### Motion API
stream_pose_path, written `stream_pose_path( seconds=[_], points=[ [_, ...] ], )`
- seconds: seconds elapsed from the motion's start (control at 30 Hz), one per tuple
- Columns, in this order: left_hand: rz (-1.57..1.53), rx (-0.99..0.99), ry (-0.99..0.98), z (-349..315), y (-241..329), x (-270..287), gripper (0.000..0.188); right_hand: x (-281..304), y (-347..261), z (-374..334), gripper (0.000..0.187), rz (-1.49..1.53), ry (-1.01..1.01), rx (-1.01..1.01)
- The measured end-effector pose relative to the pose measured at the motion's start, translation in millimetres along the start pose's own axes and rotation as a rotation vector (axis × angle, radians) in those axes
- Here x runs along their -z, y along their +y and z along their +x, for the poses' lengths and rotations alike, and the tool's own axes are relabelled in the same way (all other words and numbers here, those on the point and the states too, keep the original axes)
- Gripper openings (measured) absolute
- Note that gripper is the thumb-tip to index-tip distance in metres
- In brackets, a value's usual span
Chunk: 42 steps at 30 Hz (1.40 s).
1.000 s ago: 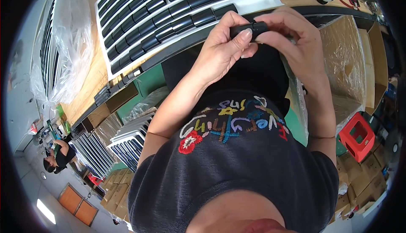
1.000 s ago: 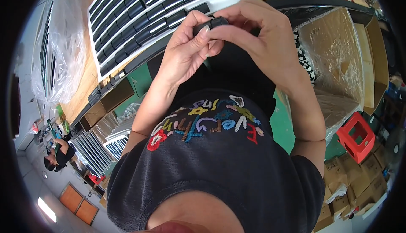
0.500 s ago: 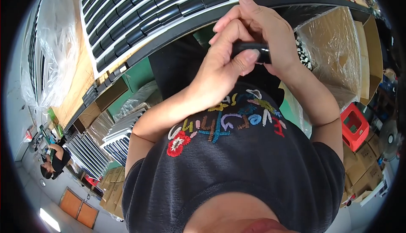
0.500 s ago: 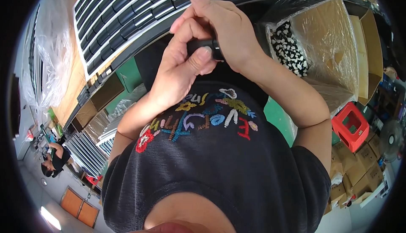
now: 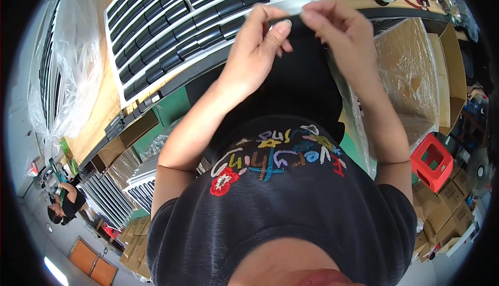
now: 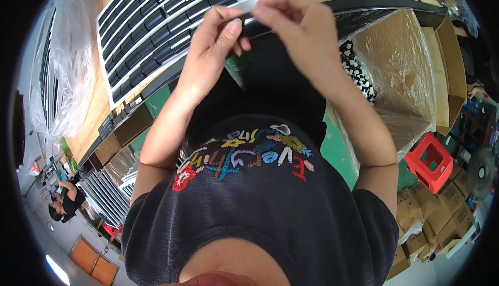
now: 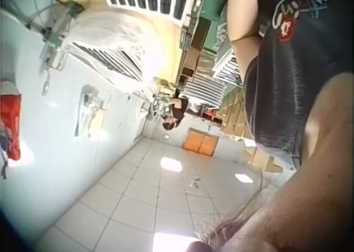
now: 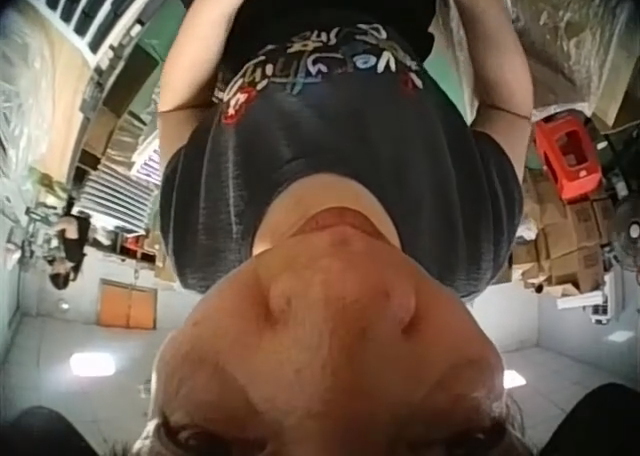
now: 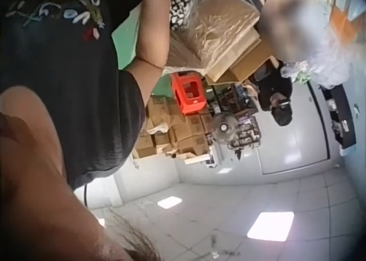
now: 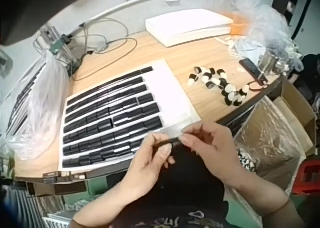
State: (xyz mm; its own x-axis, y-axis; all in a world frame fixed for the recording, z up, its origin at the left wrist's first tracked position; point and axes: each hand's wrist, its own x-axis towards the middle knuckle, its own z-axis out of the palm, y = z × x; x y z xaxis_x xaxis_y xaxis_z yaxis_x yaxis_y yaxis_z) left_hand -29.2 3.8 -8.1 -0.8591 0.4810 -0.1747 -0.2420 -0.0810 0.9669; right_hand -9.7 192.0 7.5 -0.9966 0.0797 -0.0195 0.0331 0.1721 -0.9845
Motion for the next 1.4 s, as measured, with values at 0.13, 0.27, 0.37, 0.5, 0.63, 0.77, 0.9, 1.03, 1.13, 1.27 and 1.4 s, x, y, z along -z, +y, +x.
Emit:
stream_pose_path(
  seconds=[0.13, 0.27, 0.37, 0.5, 0.63, 0.77, 0.9, 1.03, 1.13, 1.27, 1.4],
  points=[
    [1.017, -0.564, 0.188, 28.3, 1.2, 25.9, 0.028, 37.0, 22.8, 48.9, 0.026, -0.170, 0.063, -0.003],
    [1.256, -0.520, 0.056, 28.0, -10.4, 35.3, 0.032, 40.3, 56.9, 69.1, 0.030, -0.304, -0.007, 0.053],
    [1.234, -0.545, 0.034, 38.0, -10.8, 41.9, 0.031, 34.4, 55.4, 76.8, 0.034, -0.375, 0.041, 0.048],
    [1.274, -0.551, -0.023, 51.3, -5.4, 47.2, 0.029, 35.2, 50.0, 85.8, 0.032, -0.476, 0.056, 0.087],
    [1.278, -0.513, -0.037, 45.6, -4.2, 50.6, 0.025, 20.3, 53.4, 80.9, 0.031, -0.698, 0.085, 0.295],
    [1.270, -0.458, -0.025, 44.1, 0.5, 42.4, 0.026, 48.0, 51.9, 78.7, 0.033, -0.773, 0.317, 0.462],
    [1.245, -0.512, 0.009, 47.3, 4.1, 41.0, 0.026, 120.0, 49.8, 74.3, 0.032, -0.819, 0.578, 0.223],
    [1.064, -0.519, 0.141, 46.3, 3.7, 42.5, 0.030, 128.7, 62.0, 71.7, 0.023, -1.117, 0.445, 0.273],
    [0.823, -0.431, 0.254, 45.3, 3.9, 32.1, 0.029, 117.2, 56.4, 68.1, 0.025, -1.176, 0.342, 0.288],
    [0.163, -0.250, 0.177, 53.1, 3.8, 1.6, 0.020, 76.8, 23.2, 48.8, 0.027, -1.097, 0.480, 0.427],
    [-0.262, -0.140, 0.021, 73.1, -3.1, -41.7, 0.021, 47.3, 1.1, 18.4, 0.023, -0.128, 0.101, 0.159]
  ],
)
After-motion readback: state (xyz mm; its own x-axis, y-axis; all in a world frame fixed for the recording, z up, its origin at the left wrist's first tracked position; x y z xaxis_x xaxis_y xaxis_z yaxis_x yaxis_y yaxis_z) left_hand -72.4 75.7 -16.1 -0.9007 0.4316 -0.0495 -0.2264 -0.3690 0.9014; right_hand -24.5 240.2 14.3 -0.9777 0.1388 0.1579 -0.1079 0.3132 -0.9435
